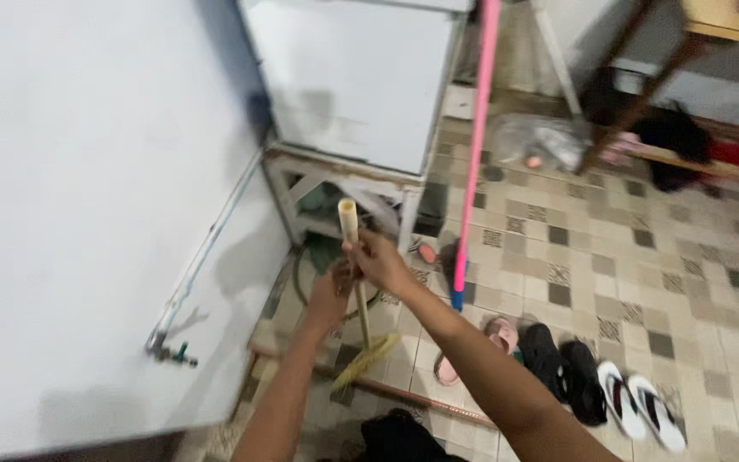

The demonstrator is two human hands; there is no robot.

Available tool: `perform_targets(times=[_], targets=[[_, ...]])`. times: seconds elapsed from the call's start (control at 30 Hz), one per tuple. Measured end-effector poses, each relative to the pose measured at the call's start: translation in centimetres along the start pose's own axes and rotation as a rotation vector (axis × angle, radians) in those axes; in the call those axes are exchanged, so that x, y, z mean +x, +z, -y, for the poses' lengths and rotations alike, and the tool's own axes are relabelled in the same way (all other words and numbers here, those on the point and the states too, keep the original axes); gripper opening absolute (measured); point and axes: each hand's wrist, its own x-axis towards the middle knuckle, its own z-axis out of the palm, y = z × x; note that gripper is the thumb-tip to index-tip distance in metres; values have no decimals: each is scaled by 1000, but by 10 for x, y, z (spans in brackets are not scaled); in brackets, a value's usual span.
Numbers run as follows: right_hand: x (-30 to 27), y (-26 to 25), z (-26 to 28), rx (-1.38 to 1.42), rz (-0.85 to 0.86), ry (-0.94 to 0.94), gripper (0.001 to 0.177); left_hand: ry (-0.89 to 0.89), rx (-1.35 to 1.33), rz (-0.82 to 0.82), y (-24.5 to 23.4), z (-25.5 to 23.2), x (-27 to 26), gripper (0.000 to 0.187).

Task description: The person sweeps the floor around several parked motorcycles, a bicycle, and various storage items using a broom, moving the broom across the tiled surface in a large garage or storage area.

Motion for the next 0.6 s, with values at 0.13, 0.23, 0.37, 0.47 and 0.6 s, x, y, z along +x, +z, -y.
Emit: perform_targets(times=[0.13, 0.23, 0.37, 0.47, 0.6], targets=[[60, 16, 3, -25, 119, -18, 34, -119, 224, -154, -41, 16, -8, 38], [97, 28, -3, -141, 146, 24, 30, -136, 135, -335, -59, 35, -14, 39], [154, 48, -30, -151, 223, -56, 27, -124, 3, -443, -80, 51, -31, 43], [199, 65, -51, -104, 236, -146, 24, -240, -3, -512, -94, 47, -52, 39], [242, 87, -51, -157, 215, -185, 25, -278, 72, -568, -119, 30, -72, 43]])
